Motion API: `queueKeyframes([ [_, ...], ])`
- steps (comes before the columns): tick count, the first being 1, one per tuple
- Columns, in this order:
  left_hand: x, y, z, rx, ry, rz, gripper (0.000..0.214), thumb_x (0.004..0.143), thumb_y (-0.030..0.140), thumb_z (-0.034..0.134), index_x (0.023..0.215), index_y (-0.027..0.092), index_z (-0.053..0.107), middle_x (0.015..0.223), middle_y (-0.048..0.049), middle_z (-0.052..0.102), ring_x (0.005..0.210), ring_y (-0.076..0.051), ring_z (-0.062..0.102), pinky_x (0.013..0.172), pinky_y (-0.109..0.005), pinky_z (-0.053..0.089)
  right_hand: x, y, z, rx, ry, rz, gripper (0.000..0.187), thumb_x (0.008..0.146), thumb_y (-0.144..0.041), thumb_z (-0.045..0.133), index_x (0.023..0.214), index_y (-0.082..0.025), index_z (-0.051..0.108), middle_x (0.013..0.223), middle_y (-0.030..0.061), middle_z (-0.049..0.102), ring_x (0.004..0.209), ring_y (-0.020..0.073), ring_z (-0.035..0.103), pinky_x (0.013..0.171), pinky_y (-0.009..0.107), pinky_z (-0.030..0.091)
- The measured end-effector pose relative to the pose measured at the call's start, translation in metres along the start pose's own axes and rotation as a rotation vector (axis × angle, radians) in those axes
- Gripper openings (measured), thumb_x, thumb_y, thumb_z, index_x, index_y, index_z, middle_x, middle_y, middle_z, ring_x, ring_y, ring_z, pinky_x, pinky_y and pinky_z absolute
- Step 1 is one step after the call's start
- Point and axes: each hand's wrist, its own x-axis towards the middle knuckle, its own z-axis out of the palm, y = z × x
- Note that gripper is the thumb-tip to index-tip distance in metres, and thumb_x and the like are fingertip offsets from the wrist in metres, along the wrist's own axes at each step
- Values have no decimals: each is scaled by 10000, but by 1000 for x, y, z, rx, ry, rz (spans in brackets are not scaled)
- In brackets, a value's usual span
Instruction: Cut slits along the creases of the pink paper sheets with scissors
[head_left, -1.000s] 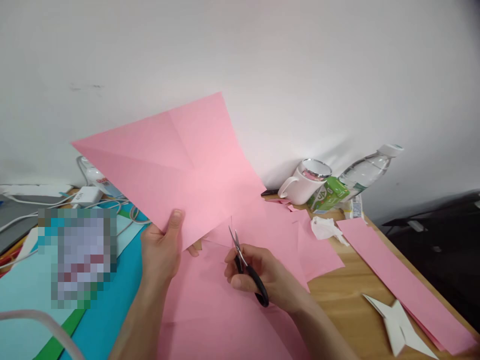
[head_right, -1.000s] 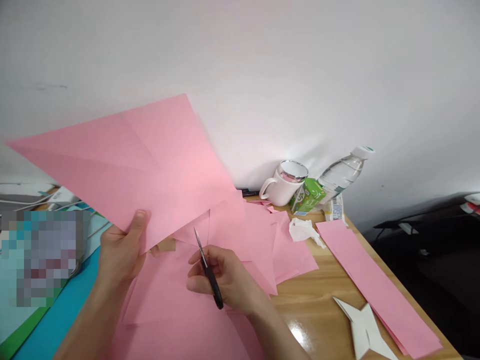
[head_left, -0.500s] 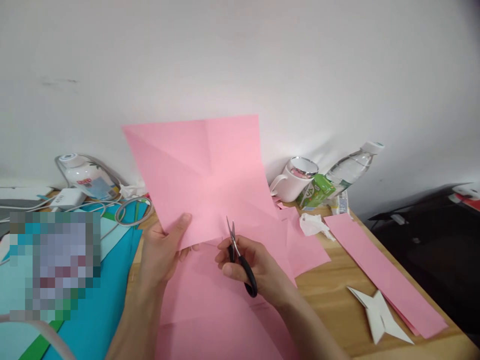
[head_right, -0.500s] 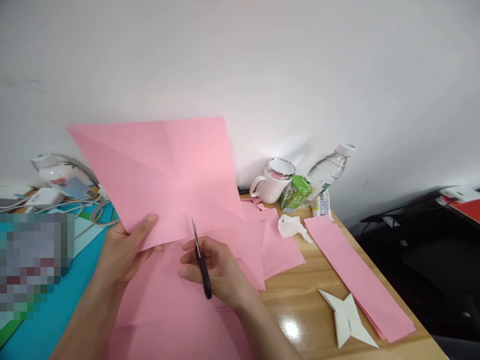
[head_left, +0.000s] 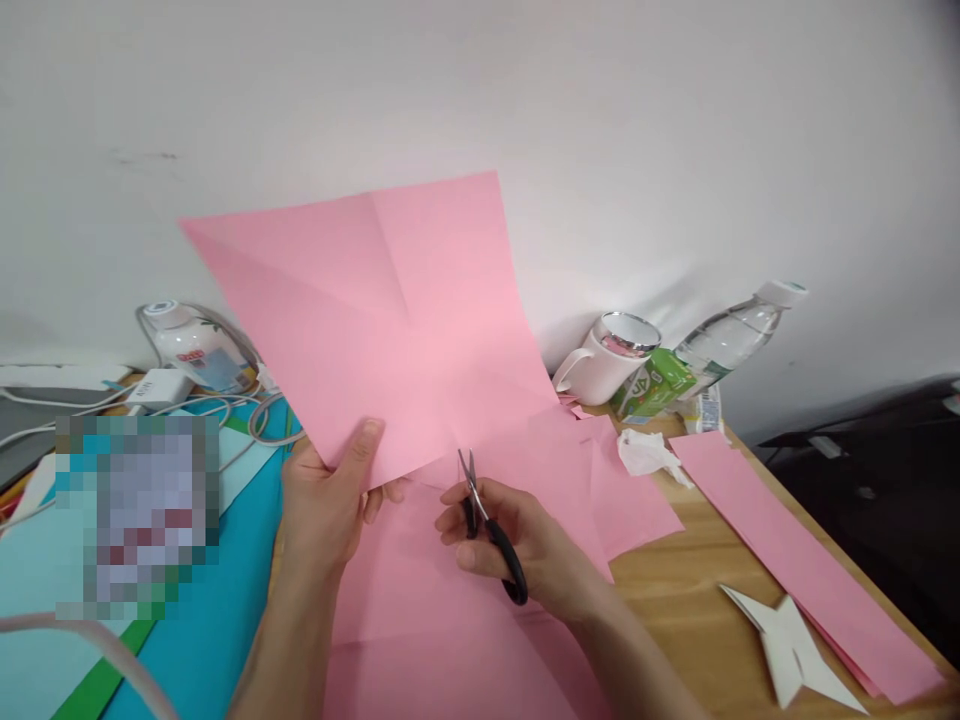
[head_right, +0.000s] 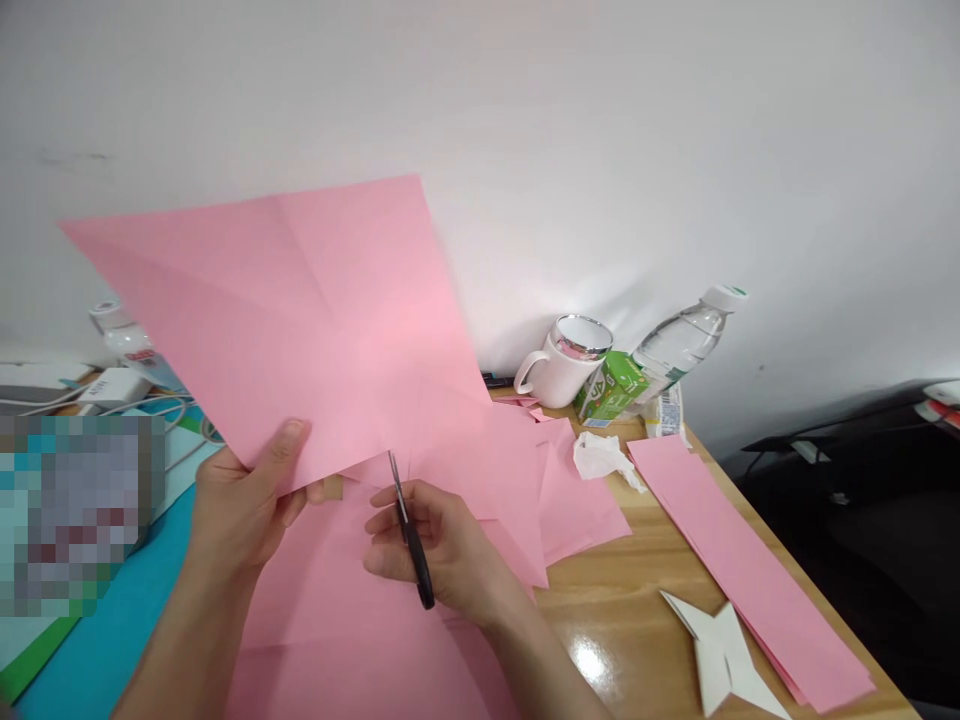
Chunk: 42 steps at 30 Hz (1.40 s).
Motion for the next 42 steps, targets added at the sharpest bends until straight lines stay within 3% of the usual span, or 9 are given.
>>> queueKeyframes([
  [3,-4,1,1,69,-71,0,329,755,352,629,511,155,528,369,17,516,258,-72,402,253,-182,257,-1,-3,1,8,8,-18,423,659,-381,770,968,-181,560,905,40,592,837,141,561,776,296,450],
  [17,-14,6,7,153,-29,15,351,728,327,635,445,168,501,342,-5,536,218,-67,348,255,-195,240,-5,-8,4,-20,74,-27,434,650,-420,762,961,-196,558,878,37,583,809,152,553,771,303,464],
  [42,-12,4,-1,181,-109,56,315,772,328,618,517,160,538,381,-1,566,239,-73,378,273,-206,267,-5,-4,0,-78,65,-30,394,692,-382,741,996,-200,568,914,45,599,839,161,571,789,325,480],
])
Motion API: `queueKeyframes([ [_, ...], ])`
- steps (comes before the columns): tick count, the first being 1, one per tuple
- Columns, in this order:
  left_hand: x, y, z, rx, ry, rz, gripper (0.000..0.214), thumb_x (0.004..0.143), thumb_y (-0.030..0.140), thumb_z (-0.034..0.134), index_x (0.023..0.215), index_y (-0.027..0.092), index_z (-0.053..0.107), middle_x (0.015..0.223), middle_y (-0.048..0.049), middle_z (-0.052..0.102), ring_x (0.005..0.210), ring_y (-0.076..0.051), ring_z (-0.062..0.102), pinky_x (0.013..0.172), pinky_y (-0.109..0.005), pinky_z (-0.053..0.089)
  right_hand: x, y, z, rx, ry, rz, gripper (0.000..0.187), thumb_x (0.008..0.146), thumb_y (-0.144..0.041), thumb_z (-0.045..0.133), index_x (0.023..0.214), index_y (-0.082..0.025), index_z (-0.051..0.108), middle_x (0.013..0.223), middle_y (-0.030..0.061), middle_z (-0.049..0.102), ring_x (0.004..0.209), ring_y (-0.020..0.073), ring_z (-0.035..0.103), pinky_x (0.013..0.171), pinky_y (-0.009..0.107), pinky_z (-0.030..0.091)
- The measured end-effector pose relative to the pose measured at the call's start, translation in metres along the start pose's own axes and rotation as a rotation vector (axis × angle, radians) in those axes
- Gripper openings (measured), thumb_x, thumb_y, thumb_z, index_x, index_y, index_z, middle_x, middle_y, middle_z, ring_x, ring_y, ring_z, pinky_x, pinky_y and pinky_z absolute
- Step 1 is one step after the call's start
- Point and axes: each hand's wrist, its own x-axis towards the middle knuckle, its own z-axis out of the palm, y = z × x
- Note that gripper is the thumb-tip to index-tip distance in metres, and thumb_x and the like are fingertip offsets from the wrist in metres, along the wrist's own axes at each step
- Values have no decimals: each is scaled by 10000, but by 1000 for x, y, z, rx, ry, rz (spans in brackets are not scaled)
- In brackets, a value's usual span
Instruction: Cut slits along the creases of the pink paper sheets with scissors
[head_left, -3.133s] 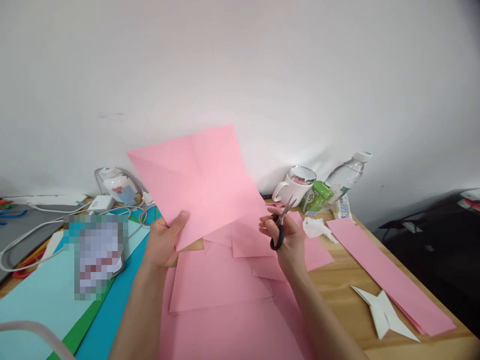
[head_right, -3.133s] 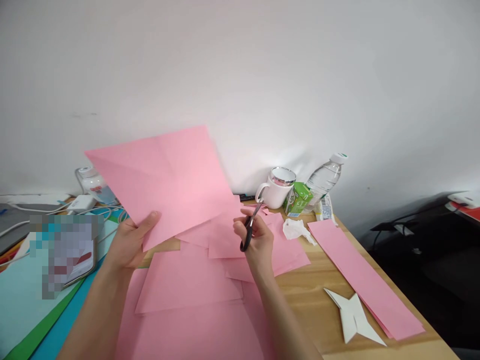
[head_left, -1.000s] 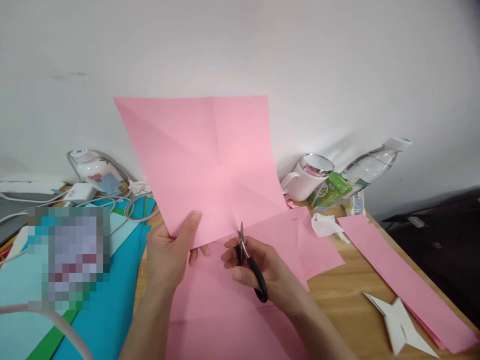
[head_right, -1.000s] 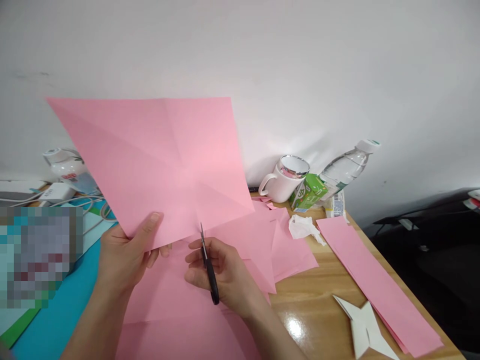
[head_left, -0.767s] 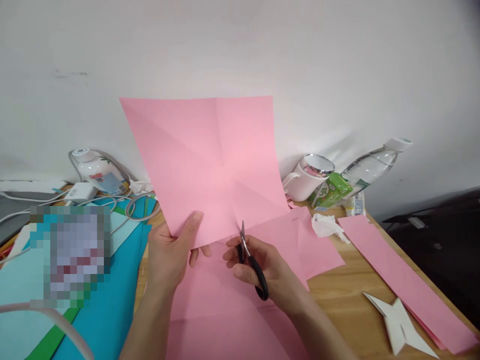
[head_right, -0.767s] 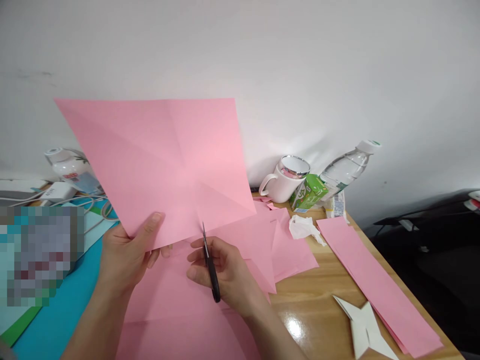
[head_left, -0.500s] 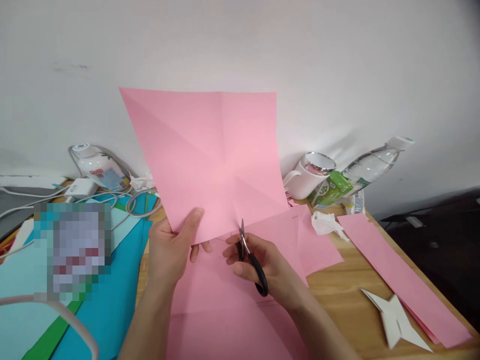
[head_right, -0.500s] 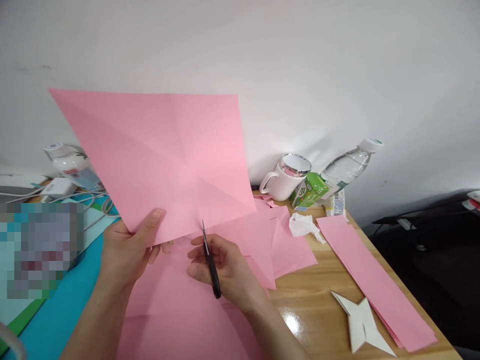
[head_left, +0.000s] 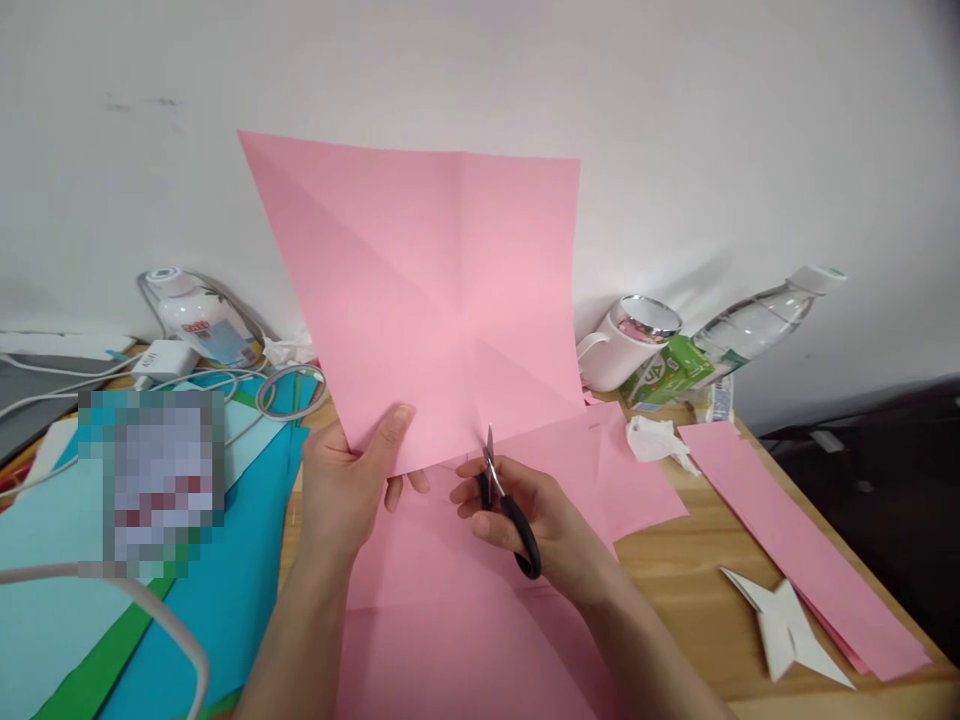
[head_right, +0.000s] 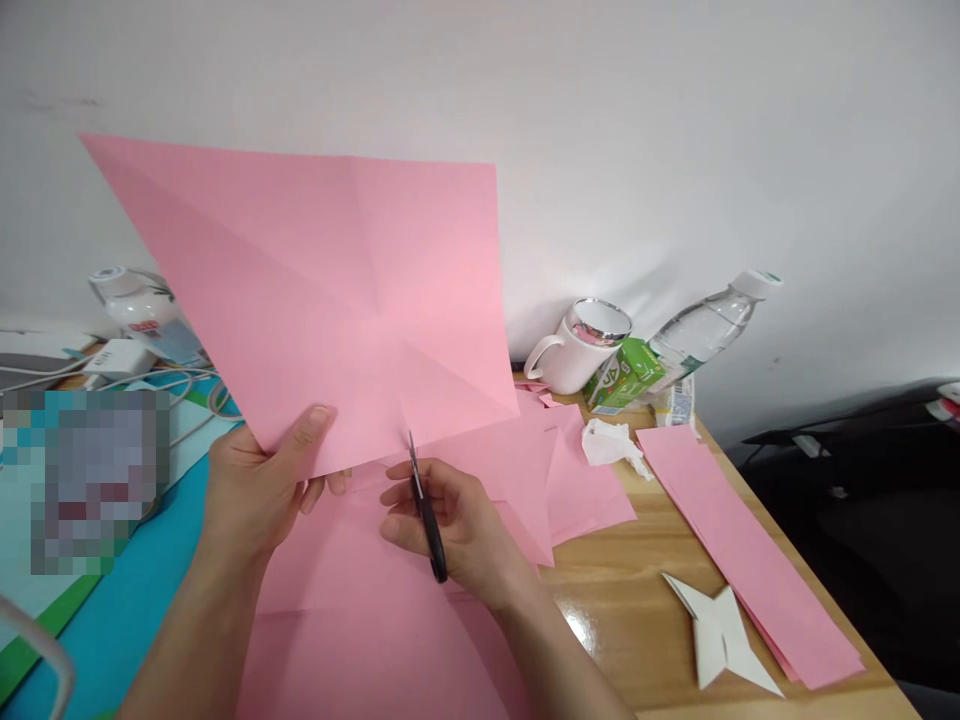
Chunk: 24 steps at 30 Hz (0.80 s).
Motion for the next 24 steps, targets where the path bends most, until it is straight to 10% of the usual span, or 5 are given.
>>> queueKeyframes([
  [24,-1,0,-2,1,-3,-10,307,765,328,621,519,166,534,374,5,559,240,-73,378,269,-202,265,-2,2,0,8,-10,-15,370,699,-341,741,1000,-203,575,905,37,600,842,153,568,792,314,473],
])
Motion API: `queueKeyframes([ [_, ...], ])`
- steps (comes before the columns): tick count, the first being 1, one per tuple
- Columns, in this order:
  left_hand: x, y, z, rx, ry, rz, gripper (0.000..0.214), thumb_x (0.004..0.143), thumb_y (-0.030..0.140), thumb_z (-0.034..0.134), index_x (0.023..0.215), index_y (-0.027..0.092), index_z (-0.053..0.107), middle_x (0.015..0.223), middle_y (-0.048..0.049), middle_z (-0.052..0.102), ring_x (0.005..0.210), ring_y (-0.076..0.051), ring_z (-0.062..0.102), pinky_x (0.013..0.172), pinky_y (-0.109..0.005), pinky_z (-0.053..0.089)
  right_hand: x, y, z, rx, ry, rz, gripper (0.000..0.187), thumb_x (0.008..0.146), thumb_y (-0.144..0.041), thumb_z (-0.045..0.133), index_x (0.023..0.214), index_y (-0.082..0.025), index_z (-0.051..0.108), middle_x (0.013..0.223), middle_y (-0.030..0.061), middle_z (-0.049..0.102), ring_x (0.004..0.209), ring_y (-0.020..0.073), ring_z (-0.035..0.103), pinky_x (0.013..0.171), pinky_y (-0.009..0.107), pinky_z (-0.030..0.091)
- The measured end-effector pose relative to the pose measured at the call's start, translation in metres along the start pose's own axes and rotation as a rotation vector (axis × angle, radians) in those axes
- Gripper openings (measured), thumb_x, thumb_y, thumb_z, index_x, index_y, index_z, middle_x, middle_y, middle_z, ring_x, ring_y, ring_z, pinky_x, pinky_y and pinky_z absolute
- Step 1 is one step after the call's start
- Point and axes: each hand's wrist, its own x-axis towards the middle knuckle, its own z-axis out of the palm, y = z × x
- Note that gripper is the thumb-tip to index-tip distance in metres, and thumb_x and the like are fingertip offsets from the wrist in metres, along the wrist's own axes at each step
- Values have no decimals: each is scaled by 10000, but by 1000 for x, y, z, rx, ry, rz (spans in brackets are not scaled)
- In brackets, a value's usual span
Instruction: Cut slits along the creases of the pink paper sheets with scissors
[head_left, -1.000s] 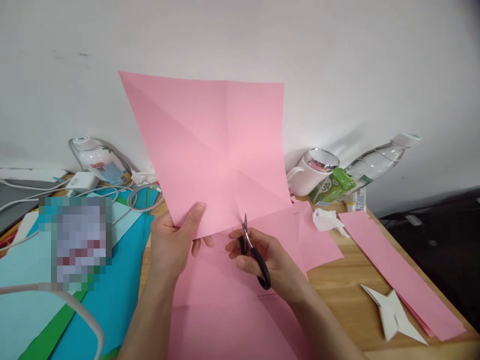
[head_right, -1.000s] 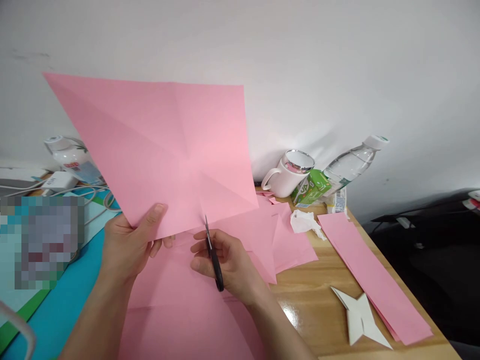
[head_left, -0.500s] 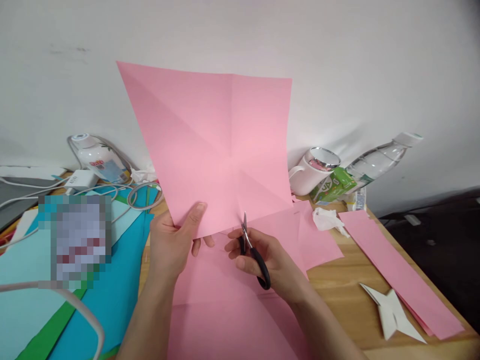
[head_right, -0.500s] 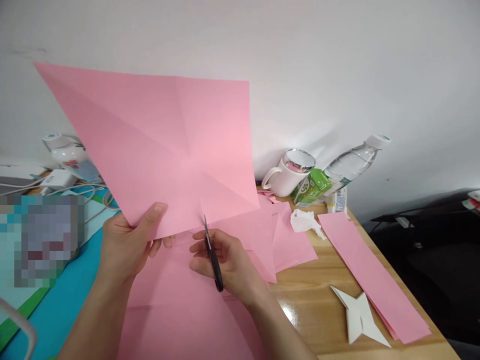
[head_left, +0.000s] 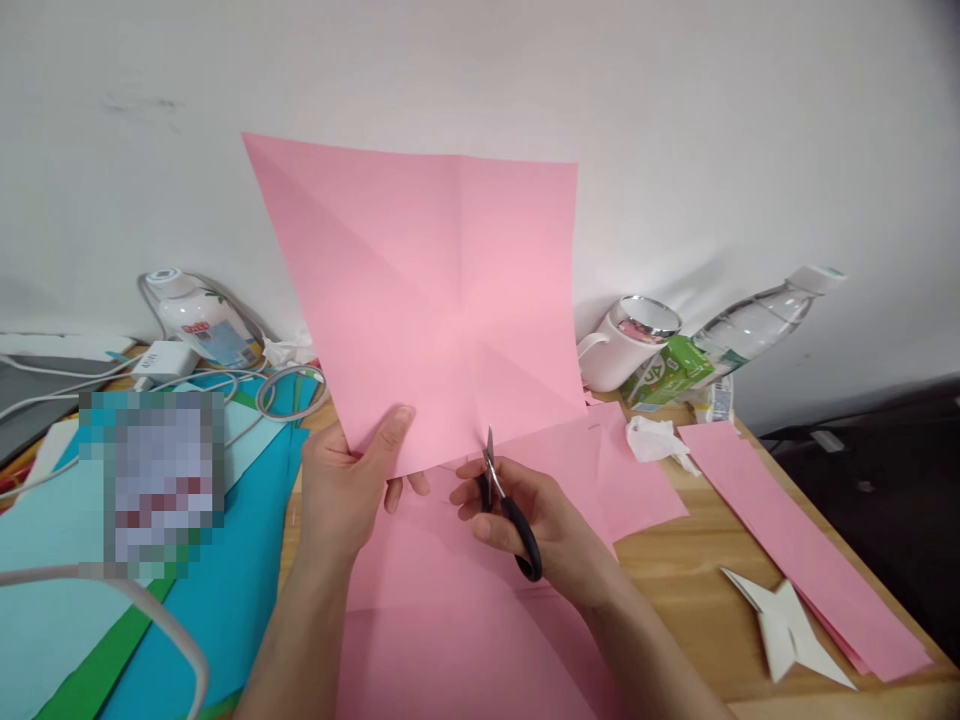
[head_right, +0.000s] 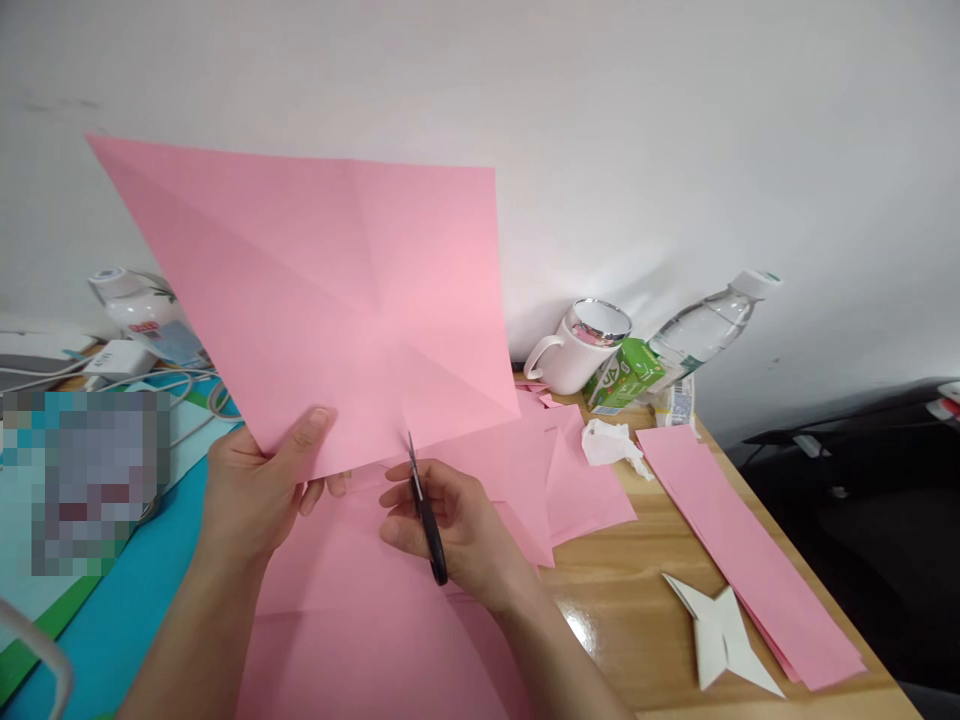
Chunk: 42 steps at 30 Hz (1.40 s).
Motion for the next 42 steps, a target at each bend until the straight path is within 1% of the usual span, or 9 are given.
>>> queueKeyframes([
  [9,-1,2,1,2,24,2,336,764,325,629,490,167,515,360,12,545,239,-67,363,266,-198,252,0,-2,-1,3,2,2,359,705,-334,735,996,-202,573,908,39,599,846,157,563,798,316,463],
  [16,1,-2,-1,15,-9,-8,337,779,343,614,511,163,518,381,13,558,253,-71,387,274,-201,265,0,-1,0,-9,-4,-7,358,713,-326,732,1006,-197,571,909,38,600,836,146,560,790,300,469],
  [22,0,-1,0,10,-6,-7,324,781,331,606,520,161,516,380,13,556,255,-69,390,274,-195,262,1,0,-1,-9,-7,-3,359,706,-310,740,1004,-199,572,907,35,601,834,141,559,784,290,470],
  [30,0,1,-1,22,-10,-15,342,778,338,607,500,159,518,378,9,563,247,-63,374,274,-194,261,1,-2,0,-4,4,3,370,694,-340,745,992,-198,576,898,34,604,819,139,560,781,292,471],
  [36,0,2,0,26,-4,-20,327,775,324,608,505,161,519,374,10,562,244,-61,367,272,-193,259,1,0,-1,0,-6,-8,355,706,-314,740,999,-202,574,902,31,603,825,135,558,777,285,467],
  [42,-1,3,1,13,0,-24,352,766,348,624,489,156,522,373,5,565,241,-65,374,271,-199,256,0,1,-1,5,-7,-4,354,706,-306,742,1002,-203,577,910,32,603,839,138,559,789,292,463],
])
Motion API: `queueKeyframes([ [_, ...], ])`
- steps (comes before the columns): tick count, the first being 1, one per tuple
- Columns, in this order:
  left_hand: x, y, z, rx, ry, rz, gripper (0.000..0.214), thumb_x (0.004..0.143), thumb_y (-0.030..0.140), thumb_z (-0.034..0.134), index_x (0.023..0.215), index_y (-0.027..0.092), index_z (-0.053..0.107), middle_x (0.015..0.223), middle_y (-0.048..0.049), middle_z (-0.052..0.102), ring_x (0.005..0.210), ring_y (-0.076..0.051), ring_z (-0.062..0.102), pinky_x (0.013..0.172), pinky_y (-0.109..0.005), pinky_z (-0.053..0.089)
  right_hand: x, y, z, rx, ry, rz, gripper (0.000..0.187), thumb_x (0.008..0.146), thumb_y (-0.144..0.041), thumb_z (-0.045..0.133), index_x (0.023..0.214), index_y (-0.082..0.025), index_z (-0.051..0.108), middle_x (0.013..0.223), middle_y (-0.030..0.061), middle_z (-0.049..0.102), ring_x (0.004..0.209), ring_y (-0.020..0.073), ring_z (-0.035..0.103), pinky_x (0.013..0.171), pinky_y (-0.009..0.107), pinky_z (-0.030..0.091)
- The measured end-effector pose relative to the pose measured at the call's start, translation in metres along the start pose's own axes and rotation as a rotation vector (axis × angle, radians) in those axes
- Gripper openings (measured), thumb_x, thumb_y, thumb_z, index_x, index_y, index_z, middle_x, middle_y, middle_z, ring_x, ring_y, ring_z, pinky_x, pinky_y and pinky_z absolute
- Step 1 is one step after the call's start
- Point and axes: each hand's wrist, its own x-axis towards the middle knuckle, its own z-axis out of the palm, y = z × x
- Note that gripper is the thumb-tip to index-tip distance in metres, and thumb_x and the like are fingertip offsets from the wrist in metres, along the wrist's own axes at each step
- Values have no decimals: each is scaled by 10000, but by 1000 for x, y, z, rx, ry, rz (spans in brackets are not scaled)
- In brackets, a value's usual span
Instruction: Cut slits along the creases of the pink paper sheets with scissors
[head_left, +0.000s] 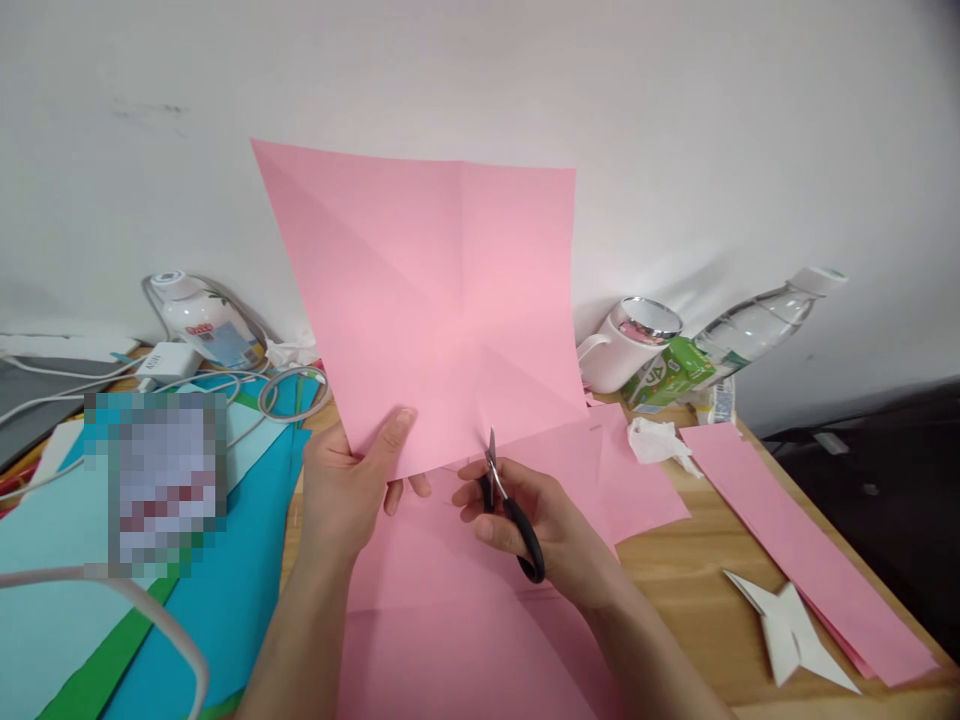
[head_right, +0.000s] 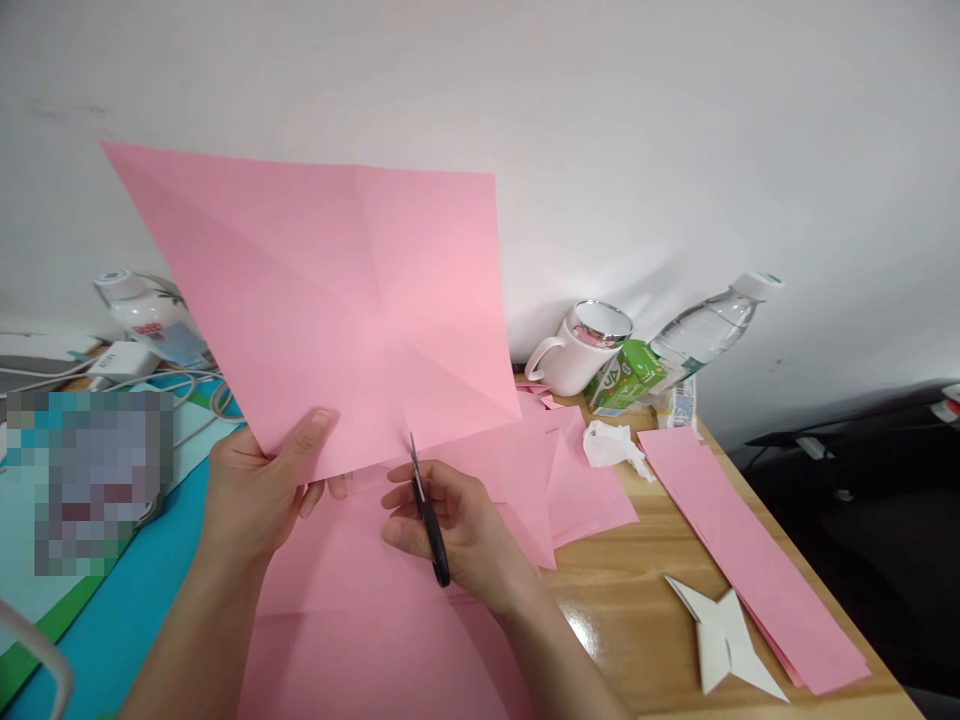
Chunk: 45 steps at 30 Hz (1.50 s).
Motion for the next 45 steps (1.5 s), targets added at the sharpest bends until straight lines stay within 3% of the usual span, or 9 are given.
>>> queueKeyframes([
  [16,1,0,-2,6,-28,-11,342,773,352,611,505,158,525,387,1,576,244,-71,388,272,-204,269,1,-1,0,-4,1,-3,351,708,-322,738,995,-197,577,897,31,597,829,138,558,778,287,462],
  [33,-2,5,3,4,50,-11,325,761,310,618,493,164,505,363,8,549,238,-68,370,265,-202,243,1,-1,0,-18,-4,-7,378,692,-342,748,998,-205,575,908,41,602,834,158,563,796,318,461],
  [45,0,4,1,10,15,-13,313,763,324,615,512,166,517,373,10,559,241,-68,373,269,-203,249,1,-2,0,-32,1,-4,376,691,-343,749,997,-201,581,900,41,605,827,156,567,791,320,467],
])
